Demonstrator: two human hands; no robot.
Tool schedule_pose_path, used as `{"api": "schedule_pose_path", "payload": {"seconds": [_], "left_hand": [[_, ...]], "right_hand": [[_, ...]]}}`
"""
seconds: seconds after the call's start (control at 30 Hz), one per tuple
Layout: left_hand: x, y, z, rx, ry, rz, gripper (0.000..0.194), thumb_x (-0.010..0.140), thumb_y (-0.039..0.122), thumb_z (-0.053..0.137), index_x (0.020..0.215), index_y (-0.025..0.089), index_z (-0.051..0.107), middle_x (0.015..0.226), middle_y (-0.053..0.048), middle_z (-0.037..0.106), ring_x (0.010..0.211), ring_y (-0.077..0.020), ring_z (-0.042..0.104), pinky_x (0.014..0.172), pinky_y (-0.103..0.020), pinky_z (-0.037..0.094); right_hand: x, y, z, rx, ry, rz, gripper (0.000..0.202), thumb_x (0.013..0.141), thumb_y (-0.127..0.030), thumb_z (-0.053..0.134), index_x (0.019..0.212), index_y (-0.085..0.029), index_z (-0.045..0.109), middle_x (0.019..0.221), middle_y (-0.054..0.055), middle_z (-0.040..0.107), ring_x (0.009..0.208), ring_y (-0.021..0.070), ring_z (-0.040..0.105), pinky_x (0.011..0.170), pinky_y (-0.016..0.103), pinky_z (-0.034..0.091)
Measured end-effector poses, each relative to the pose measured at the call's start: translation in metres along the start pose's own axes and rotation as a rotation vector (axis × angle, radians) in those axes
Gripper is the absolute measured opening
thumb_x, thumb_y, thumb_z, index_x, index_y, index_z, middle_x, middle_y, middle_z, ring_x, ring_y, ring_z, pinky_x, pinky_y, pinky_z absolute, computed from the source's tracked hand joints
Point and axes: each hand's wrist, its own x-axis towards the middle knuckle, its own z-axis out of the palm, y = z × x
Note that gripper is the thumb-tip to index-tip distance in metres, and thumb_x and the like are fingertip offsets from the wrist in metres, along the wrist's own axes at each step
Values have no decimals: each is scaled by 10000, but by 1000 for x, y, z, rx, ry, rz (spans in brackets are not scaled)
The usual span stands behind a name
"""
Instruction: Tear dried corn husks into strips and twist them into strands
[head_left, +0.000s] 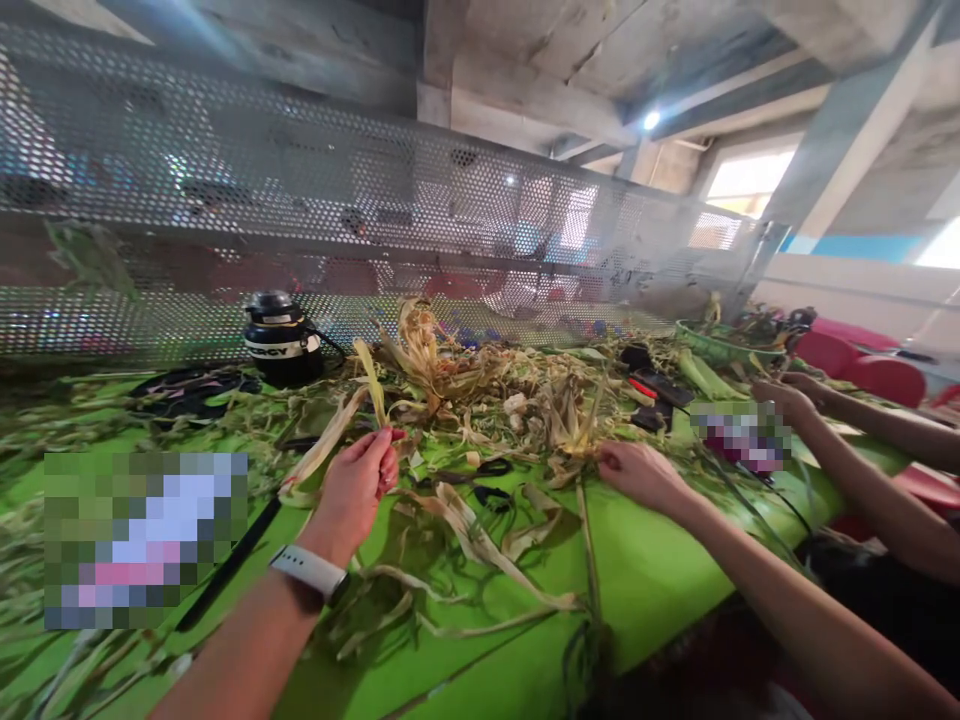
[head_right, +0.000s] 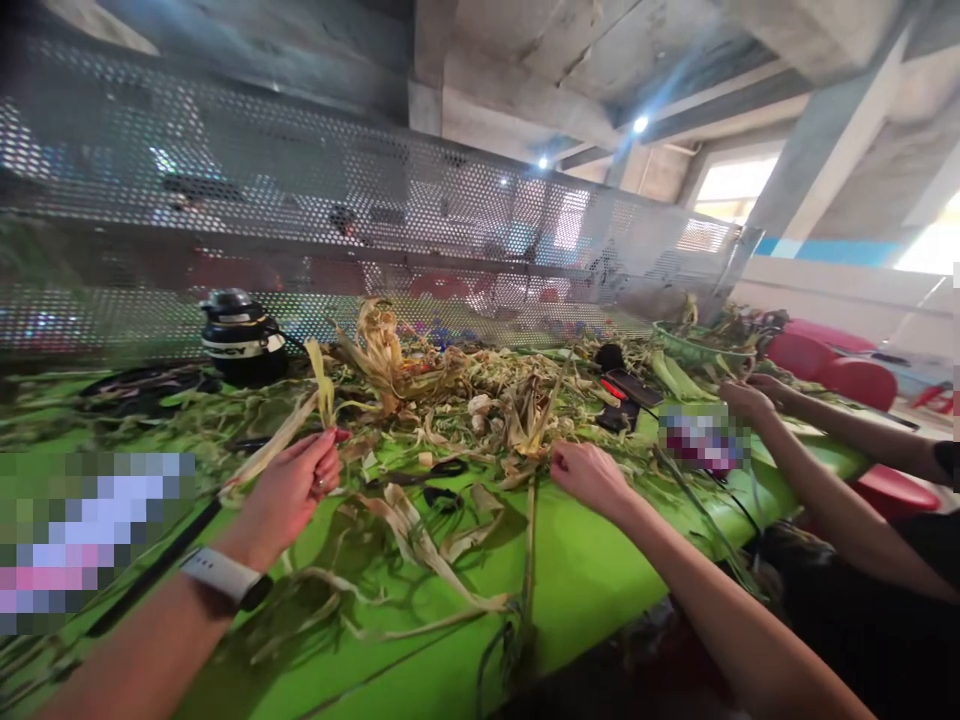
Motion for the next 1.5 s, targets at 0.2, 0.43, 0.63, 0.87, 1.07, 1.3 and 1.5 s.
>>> {"api": "schedule_pose_path", "payload": {"seconds": [0.2,0.43,0.63,0.87,1.07,1.3,1.5], "left_hand": [[-2,5,0,-13,-3,-22,128,666,255,623,661,141,565,389,95,371,332,-26,290,340,-141,209],[0,5,-1,-35,-16,-32,134,648,253,640,644,144,562,372,98,367,318,-26,289,336,-143,194],[-2,8,0,-71,-27,-45,122,648,234,652,641,132,585,371,92,382,326,-24,299,340,-140,218],[-4,21,0,-203,-114,-32,81,633,146,664,651,121,590,393,80,437,357,-24,354,355,-124,259],[-6,27,1,-203,-145,9,124,663,181,687,730,133,594,630,-1,649,394,-19,405,380,-129,310],[-18,25,8,-134,-300,-131,232,613,253,764,758,143,621,651,15,621,396,-19,365,380,-156,269],[-19,28,5,-68,-442,-271,241,629,284,758,762,151,608,548,47,539,370,-10,294,373,-161,130]], "right_hand": [[17,-18,-71,696,-52,-43,193,750,-344,579,744,-152,558,511,-52,509,373,51,404,373,175,298],[38,-77,-124,1443,-61,-260,178,671,-244,723,759,-178,582,689,-34,589,494,37,482,389,128,375],[52,-136,-167,1352,18,-490,115,799,-268,612,830,-187,536,907,-20,617,550,27,501,446,129,395],[57,-172,-121,1227,-563,-571,95,810,-214,593,770,-154,531,506,-91,475,343,1,299,337,116,270],[60,-174,-64,865,-769,-438,129,788,-218,621,696,-139,574,408,-111,355,345,16,252,334,144,175],[57,-189,-57,712,-821,-522,54,815,-154,559,795,-130,603,520,-71,489,372,18,351,346,150,228],[71,-181,-56,710,-715,-481,65,812,-154,555,781,-129,605,498,-74,507,335,8,336,324,138,205]]}}
